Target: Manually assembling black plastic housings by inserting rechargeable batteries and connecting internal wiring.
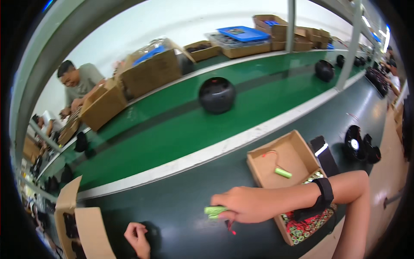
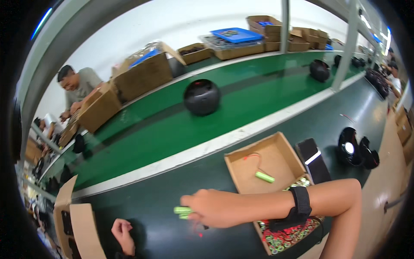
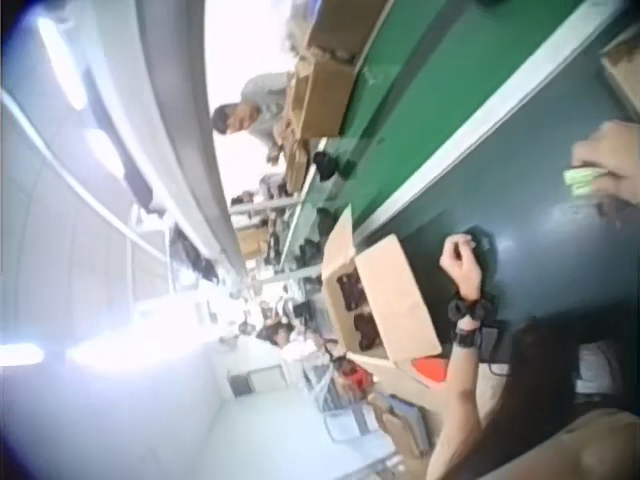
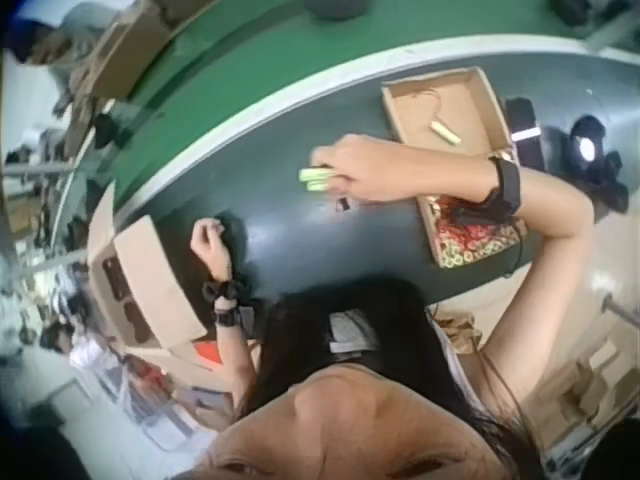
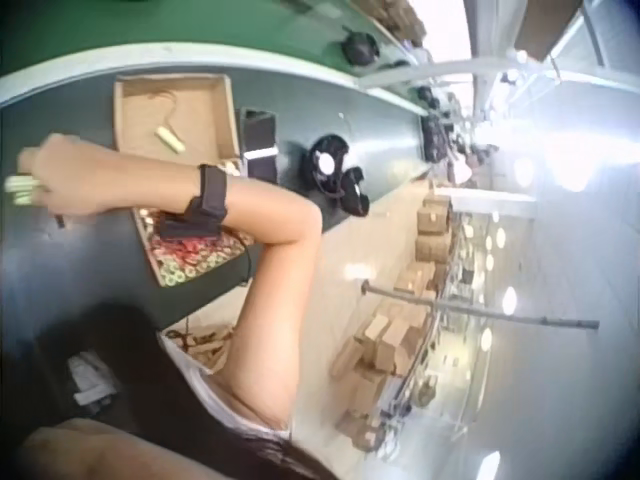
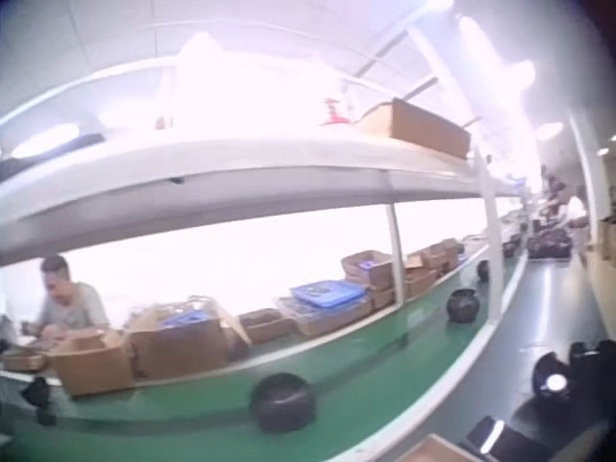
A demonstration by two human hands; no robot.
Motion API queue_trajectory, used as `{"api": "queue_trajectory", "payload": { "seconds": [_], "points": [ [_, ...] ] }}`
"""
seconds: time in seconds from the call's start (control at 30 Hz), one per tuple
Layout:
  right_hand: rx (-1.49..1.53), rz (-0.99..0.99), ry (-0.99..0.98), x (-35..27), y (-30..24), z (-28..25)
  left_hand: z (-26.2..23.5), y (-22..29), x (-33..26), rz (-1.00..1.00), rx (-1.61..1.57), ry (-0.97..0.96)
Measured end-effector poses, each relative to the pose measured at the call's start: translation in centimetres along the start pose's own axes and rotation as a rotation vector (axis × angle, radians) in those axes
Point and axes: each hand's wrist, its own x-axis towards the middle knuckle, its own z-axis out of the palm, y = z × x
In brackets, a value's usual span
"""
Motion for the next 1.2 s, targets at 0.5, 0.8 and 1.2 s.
{"api": "queue_trajectory", "payload": {
  "seconds": [0.5,0.8,1.2],
  "points": [
    [-0.489,0.489,0.333,-6.2,1.1,-8.2,0.3,0.7,0.6,-0.034,-0.083,0.041],
    [-0.436,0.585,0.284,-9.7,6.8,-6.8,0.8,0.4,0.6,-0.008,-0.144,0.019],
    [-0.769,0.222,0.250,-1.4,1.1,-1.7,0.5,0.0,0.7,-0.006,-0.204,0.052]
  ]
}}
